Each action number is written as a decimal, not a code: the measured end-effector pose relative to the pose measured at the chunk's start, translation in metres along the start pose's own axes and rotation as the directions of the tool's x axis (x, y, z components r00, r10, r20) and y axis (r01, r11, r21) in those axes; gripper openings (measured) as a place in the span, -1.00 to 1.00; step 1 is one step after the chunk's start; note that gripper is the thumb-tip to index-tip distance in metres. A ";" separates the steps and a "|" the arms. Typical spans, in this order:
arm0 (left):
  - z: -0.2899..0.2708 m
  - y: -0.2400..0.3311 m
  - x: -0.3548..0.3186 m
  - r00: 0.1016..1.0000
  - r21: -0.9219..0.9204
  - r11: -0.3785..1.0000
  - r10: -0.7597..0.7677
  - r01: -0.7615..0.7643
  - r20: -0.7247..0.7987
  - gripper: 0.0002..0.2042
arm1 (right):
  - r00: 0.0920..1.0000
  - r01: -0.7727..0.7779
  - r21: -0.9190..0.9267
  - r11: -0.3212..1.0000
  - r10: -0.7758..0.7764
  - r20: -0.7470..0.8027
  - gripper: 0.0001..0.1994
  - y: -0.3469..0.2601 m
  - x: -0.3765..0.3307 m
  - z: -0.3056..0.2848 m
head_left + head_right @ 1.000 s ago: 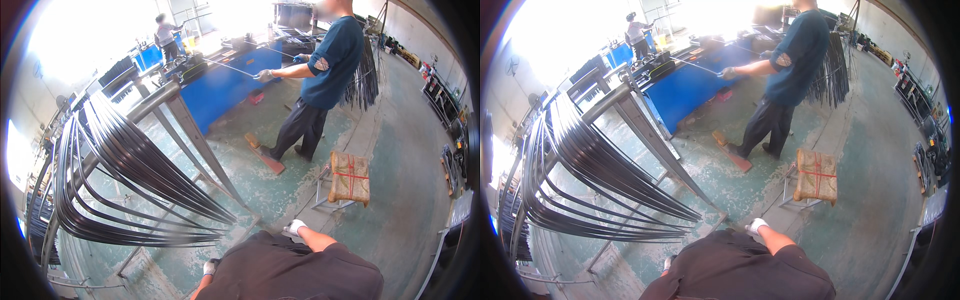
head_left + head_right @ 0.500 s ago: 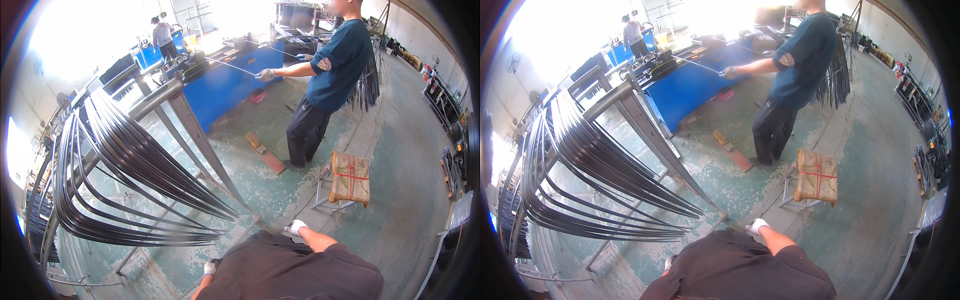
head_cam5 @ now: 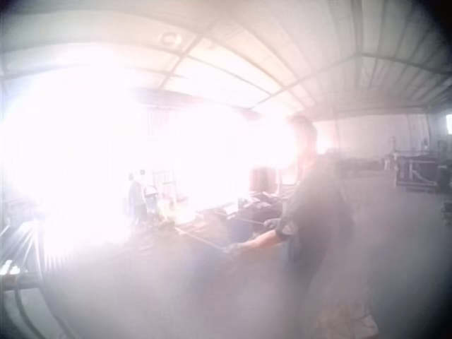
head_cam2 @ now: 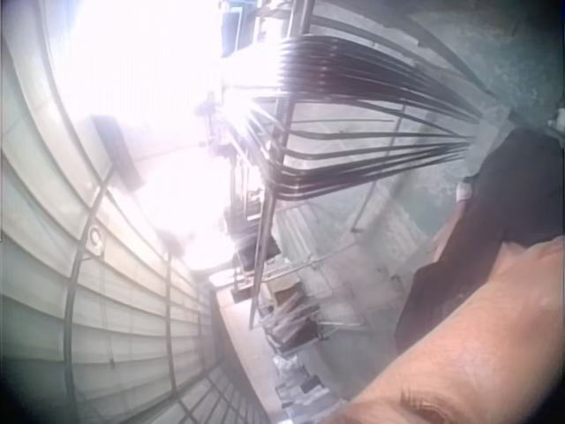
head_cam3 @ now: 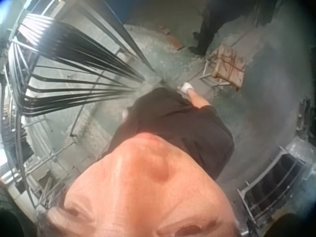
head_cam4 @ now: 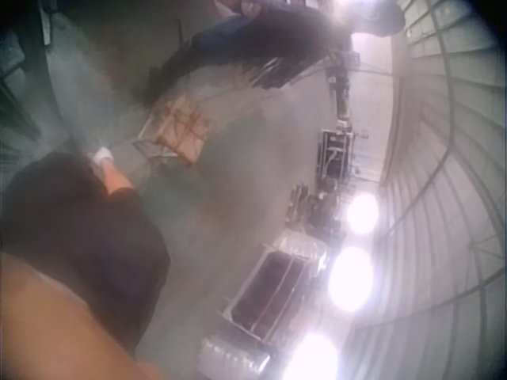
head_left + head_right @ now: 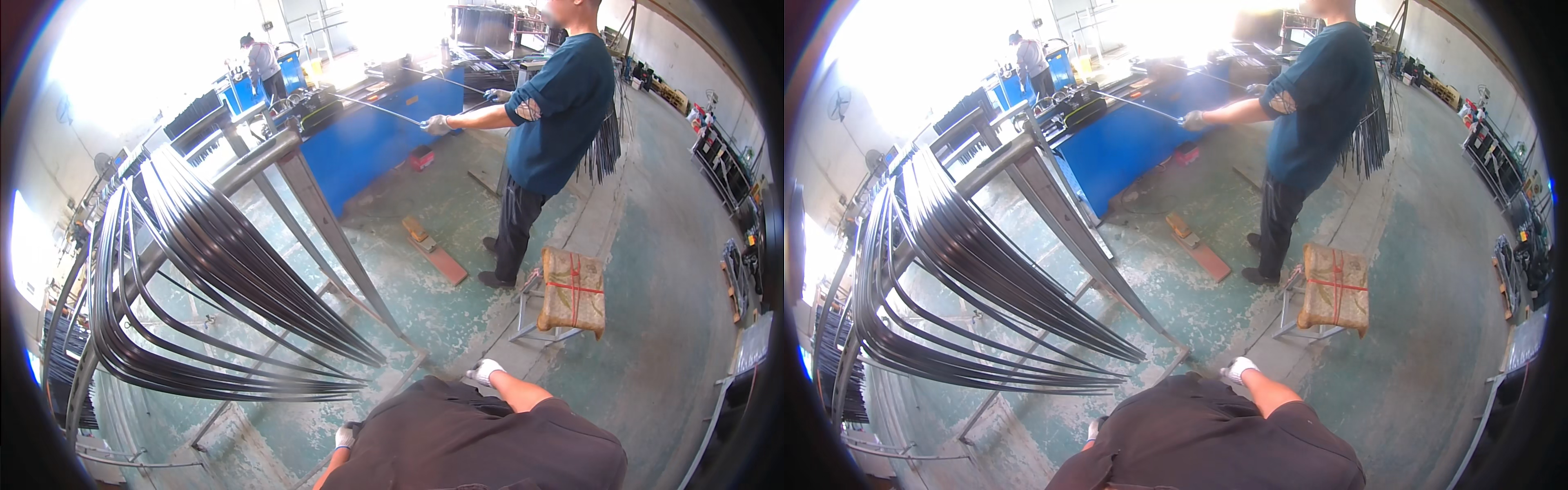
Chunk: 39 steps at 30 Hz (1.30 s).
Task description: The person measures a wooden board with a tape measure, then picks up and carries bent metal rods through a workshop. They stack the rods onto a pile and later place a bundle of rods onto a metal rack while another worker operates machinery nearby.
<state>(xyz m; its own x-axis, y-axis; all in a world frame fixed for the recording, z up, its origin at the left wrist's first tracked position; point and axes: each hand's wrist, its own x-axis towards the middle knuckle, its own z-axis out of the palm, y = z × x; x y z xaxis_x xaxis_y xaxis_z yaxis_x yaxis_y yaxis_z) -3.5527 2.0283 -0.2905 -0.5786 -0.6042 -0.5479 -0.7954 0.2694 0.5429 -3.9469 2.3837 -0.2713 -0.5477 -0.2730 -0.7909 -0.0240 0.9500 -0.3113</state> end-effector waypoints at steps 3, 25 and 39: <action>-0.003 0.005 -0.002 1.000 0.038 0.999 -0.009 0.009 -0.003 -0.62 | 0.998 0.020 0.003 1.000 -0.020 -0.057 -0.47 0.000 0.001 0.005; 0.000 -0.023 0.011 0.998 0.044 0.998 -0.046 0.044 0.047 -0.54 | 0.999 0.018 0.029 0.999 -0.017 -0.031 -0.47 -0.017 -0.009 0.000; 0.023 0.048 0.007 0.952 0.196 0.972 -0.178 0.130 0.249 -0.71 | 0.987 -0.043 0.056 0.998 0.051 -0.155 -0.46 0.025 -0.076 -0.037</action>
<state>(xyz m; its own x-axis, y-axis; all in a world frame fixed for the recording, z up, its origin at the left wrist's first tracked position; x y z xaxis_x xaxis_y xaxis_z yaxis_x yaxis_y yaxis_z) -3.5991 2.0547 -0.2830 -0.4545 -0.4363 -0.7766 -0.8837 0.3307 0.3313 -3.9367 2.4342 -0.1993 -0.6709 -0.1973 -0.7148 0.0462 0.9510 -0.3058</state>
